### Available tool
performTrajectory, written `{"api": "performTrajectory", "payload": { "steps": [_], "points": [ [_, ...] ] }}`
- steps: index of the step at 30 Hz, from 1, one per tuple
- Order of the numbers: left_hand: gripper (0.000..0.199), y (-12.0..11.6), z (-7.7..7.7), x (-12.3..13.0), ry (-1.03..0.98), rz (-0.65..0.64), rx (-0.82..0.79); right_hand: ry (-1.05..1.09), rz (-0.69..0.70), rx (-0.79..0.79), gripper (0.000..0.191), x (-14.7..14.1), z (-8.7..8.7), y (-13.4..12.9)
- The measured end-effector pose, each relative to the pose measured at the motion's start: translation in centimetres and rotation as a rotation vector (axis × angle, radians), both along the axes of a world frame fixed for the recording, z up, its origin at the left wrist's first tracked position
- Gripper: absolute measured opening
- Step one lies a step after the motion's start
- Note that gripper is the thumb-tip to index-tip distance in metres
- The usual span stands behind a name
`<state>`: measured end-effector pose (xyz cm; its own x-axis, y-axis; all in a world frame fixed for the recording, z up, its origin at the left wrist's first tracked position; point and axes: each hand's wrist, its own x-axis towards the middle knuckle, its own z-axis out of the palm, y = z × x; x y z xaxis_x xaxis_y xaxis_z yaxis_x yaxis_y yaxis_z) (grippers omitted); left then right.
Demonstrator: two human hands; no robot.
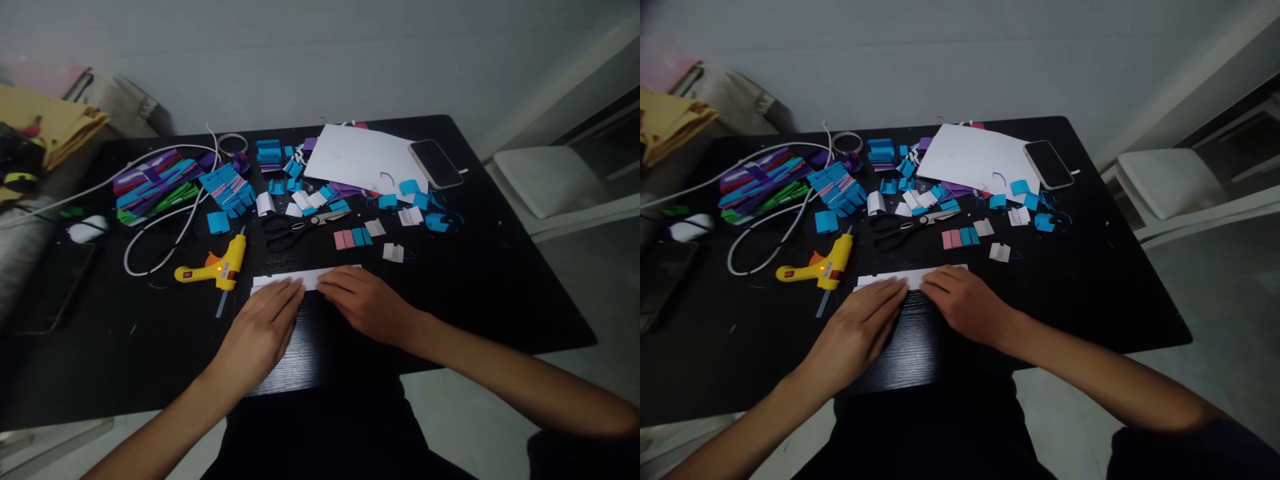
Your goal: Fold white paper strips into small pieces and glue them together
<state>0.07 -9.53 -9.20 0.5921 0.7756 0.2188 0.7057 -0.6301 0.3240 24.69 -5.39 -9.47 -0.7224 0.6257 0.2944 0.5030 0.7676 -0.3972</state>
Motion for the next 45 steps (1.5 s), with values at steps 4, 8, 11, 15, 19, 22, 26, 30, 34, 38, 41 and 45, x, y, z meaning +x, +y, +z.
{"api": "performTrajectory", "payload": {
  "steps": [4, 8, 11, 15, 19, 22, 26, 30, 34, 38, 41, 45],
  "points": [
    [0.047, -0.5, -0.7, 0.3, 0.000, 0.012, 0.006, 0.028, -0.028, 0.010, 0.026, 0.0, -0.3, 0.5],
    [0.047, -0.7, -0.9, 0.5, 0.023, 0.015, 0.026, 0.058, -0.041, 0.027, 0.025, 0.0, -0.7, 0.9],
    [0.047, -0.8, -0.9, 0.6, 0.055, 0.011, 0.070, 0.107, -0.071, 0.007, 0.021, -0.1, -0.8, 1.0],
    [0.046, -0.8, -1.0, 0.6, 0.071, 0.018, 0.072, 0.145, -0.100, -0.038, 0.016, -0.2, -0.9, 1.1],
    [0.047, -0.9, -1.1, 0.6, 0.078, 0.016, 0.075, 0.148, -0.090, -0.018, 0.016, -0.2, -0.8, 1.1],
    [0.048, -1.0, -1.2, 0.5, 0.082, 0.016, 0.077, 0.142, -0.074, 0.019, 0.017, 0.0, -0.7, 0.9],
    [0.048, -1.0, -1.2, 0.5, 0.087, 0.013, 0.092, 0.133, -0.073, 0.059, 0.018, 0.0, -0.7, 0.9],
    [0.046, -0.9, -1.1, 0.7, 0.105, 0.002, 0.129, 0.064, -0.063, 0.120, 0.020, -0.1, -0.4, 0.8],
    [0.043, -0.8, -0.8, 0.9, 0.131, -0.008, 0.180, -0.062, -0.048, 0.229, 0.025, -0.3, 0.0, -0.3],
    [0.041, -0.8, -0.5, 1.0, 0.151, -0.013, 0.192, -0.137, -0.090, 0.267, 0.029, 0.0, 0.2, -1.7],
    [0.041, -0.8, -0.5, 1.0, 0.161, -0.015, 0.182, -0.152, -0.136, 0.267, 0.031, 0.9, 0.0, -2.2],
    [0.043, -0.8, -0.5, 1.0, 0.171, -0.019, 0.175, -0.185, -0.191, 0.252, 0.034, 2.3, -0.3, -2.8]
  ]
}}
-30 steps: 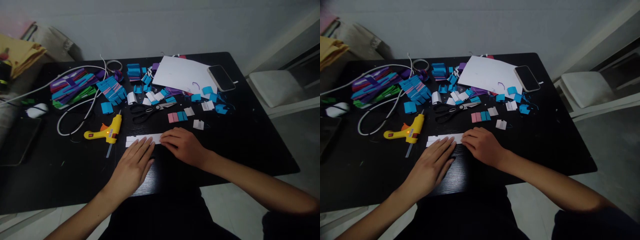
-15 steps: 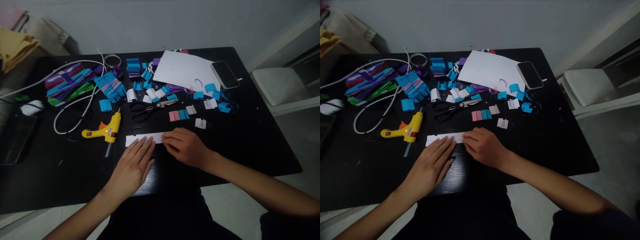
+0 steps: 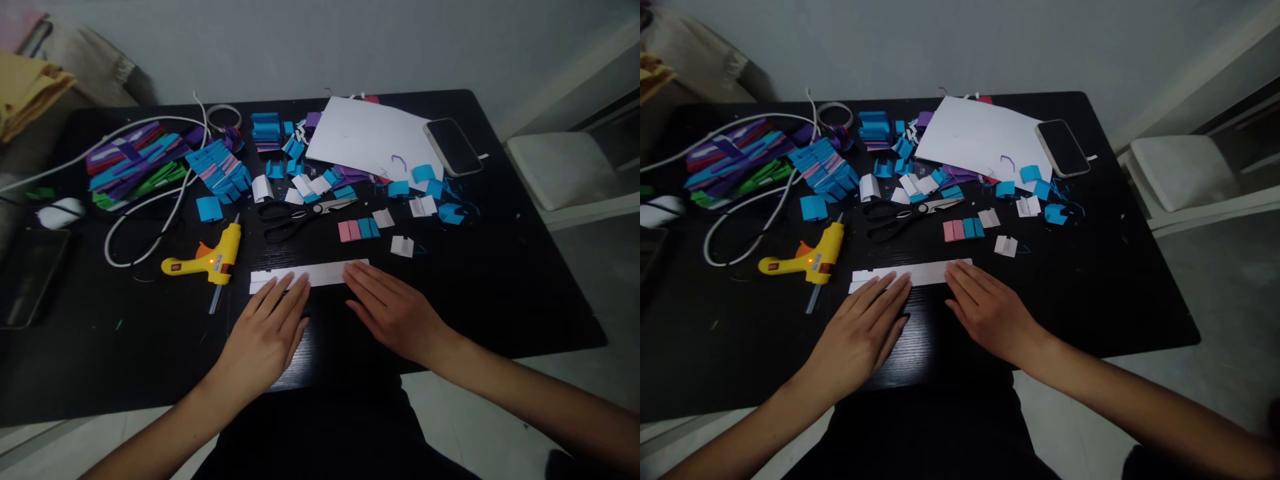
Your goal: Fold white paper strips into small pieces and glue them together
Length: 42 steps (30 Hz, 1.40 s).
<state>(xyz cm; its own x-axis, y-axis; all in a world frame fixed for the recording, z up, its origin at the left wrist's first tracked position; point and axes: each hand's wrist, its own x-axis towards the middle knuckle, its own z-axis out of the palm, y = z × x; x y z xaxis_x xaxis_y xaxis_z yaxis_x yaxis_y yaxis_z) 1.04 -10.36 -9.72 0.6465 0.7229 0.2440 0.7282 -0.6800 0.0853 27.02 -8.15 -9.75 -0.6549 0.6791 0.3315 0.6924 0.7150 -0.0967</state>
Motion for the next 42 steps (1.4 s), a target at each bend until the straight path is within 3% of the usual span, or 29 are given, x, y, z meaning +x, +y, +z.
{"api": "performTrajectory", "payload": {
  "steps": [9, 18, 42],
  "points": [
    [0.046, -0.2, -0.4, 0.1, -0.012, -0.014, -0.007, 0.008, -0.030, 0.001, 0.038, -0.8, 0.1, -1.0],
    [0.045, -0.1, -0.3, 0.1, 0.007, -0.020, 0.009, 0.088, 0.036, -0.163, 0.044, -2.1, -0.4, -1.6],
    [0.046, -0.2, 0.0, -0.7, 0.019, 0.001, -0.004, 0.081, -0.052, -0.072, 0.035, -1.3, 0.1, -1.7]
  ]
}}
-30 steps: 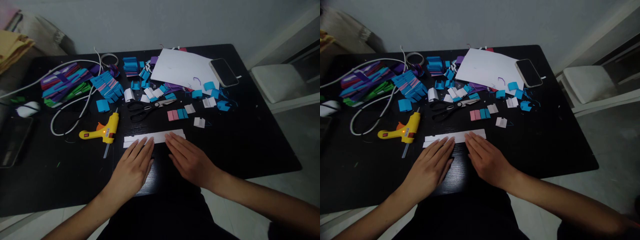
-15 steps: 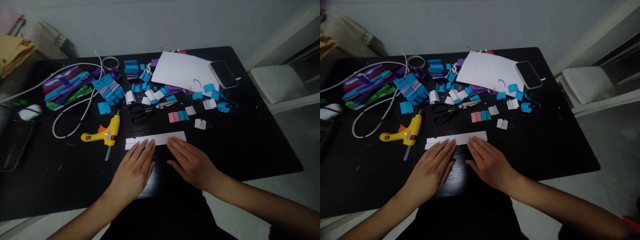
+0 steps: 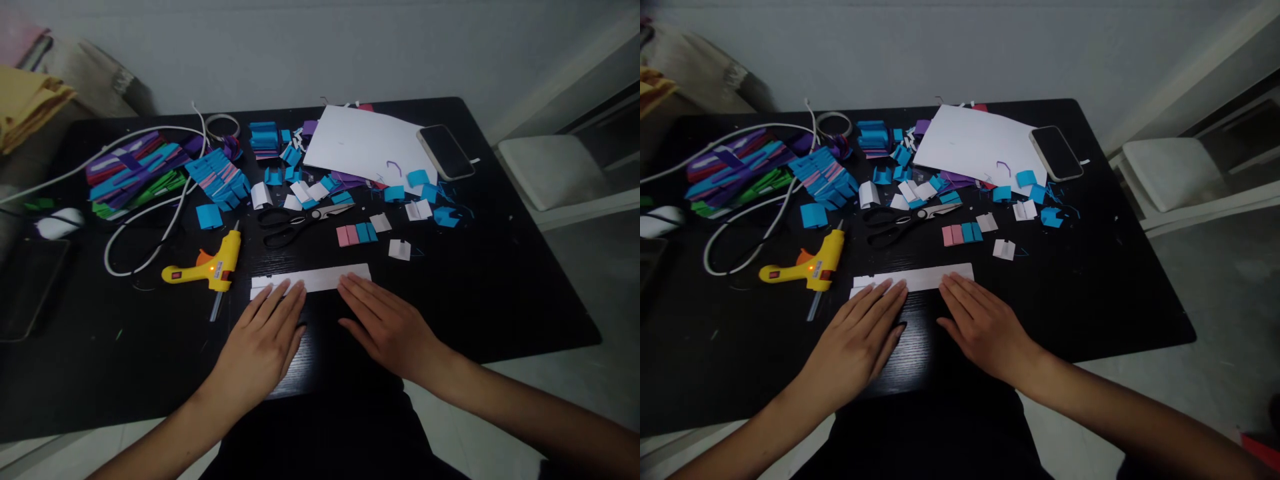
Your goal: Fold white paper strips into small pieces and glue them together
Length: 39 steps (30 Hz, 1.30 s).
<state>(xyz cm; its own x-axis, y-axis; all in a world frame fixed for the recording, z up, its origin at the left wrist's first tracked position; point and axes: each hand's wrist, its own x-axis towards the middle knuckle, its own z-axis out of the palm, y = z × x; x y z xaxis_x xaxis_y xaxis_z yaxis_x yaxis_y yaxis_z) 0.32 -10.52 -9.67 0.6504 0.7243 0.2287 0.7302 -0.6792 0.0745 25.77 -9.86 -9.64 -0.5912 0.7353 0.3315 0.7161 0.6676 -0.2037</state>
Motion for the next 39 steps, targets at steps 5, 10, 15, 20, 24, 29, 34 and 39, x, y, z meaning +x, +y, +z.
{"api": "performTrajectory", "payload": {
  "steps": [5, 10, 15, 20, 24, 29, 34, 39],
  "points": [
    [0.047, -0.2, 0.1, -0.5, 0.004, 0.007, 0.007, 0.001, 0.001, 0.000, 0.035, 0.0, 0.1, 0.1],
    [0.049, -0.4, 0.1, -0.9, -0.009, 0.019, 0.002, 0.002, 0.003, 0.006, 0.034, -0.1, 0.2, 0.1],
    [0.050, -0.5, 0.1, -1.0, -0.003, 0.029, 0.002, 0.007, 0.007, 0.009, 0.034, -0.2, 0.1, 0.2],
    [0.047, -0.3, 0.2, -1.0, 0.010, 0.024, 0.015, 0.003, 0.006, -0.003, 0.034, 0.0, 0.1, 0.2],
    [0.047, -0.3, 0.4, -1.6, 0.002, 0.037, 0.025, 0.007, 0.004, -0.002, 0.034, 0.0, 0.1, 0.2],
    [0.051, -0.6, 0.5, -2.7, 0.023, 0.060, 0.016, -0.005, 0.003, 0.008, 0.033, -0.1, 0.2, 0.3],
    [0.050, -0.8, 0.5, -3.4, 0.046, 0.071, 0.034, -0.015, 0.008, 0.014, 0.033, -0.1, 0.3, 0.3],
    [0.050, -1.0, 0.4, -3.9, 0.056, 0.088, 0.052, -0.026, 0.007, 0.017, 0.033, 0.0, 0.3, 0.2]
  ]
}}
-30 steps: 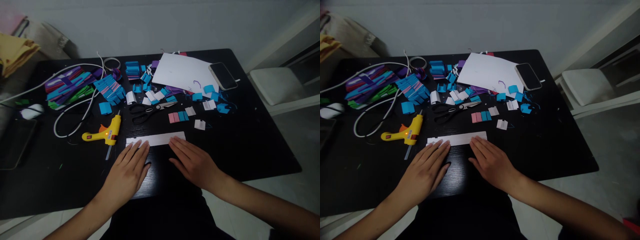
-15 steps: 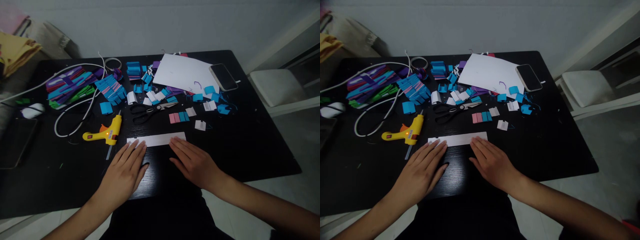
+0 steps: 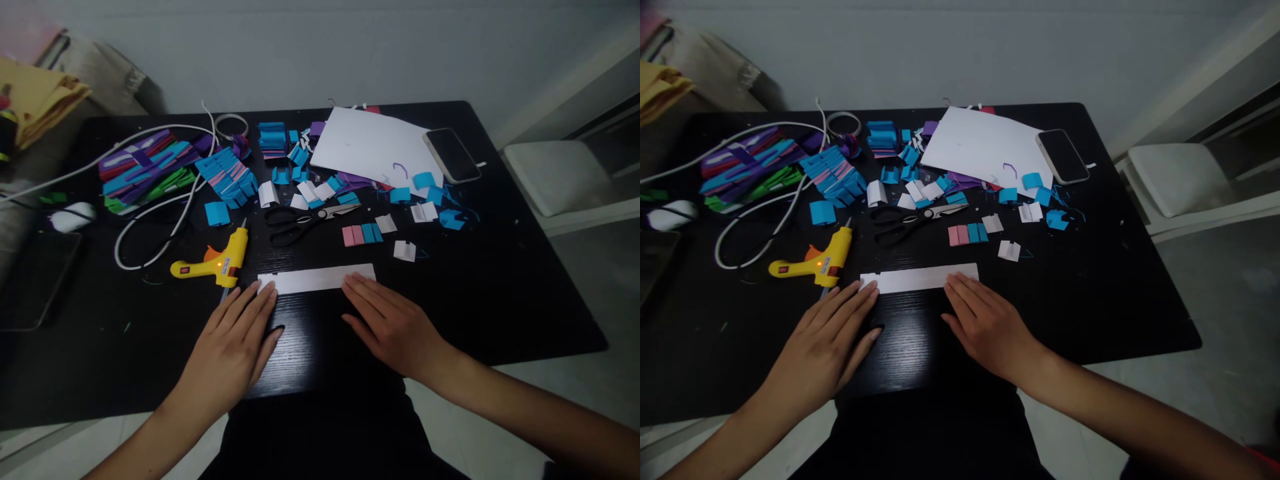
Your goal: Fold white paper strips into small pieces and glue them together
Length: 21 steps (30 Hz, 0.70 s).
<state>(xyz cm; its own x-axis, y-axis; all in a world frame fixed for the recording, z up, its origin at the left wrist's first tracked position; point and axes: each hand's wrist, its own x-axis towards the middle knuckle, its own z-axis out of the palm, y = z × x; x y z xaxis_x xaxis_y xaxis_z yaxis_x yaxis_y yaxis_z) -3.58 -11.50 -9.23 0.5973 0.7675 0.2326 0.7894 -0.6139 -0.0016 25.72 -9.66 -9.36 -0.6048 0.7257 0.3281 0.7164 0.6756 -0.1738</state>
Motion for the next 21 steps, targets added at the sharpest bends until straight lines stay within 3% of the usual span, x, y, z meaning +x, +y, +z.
{"api": "performTrajectory", "payload": {
  "steps": [15, 21],
  "points": [
    [0.052, -0.5, -0.1, -1.4, 0.010, 0.036, -0.028, -0.008, -0.005, -0.007, 0.034, -0.1, -0.1, -0.2],
    [0.051, -0.4, 0.2, 0.1, -0.057, 0.108, -0.018, -0.003, -0.013, 0.001, 0.034, -0.3, -0.4, -0.2]
  ]
}}
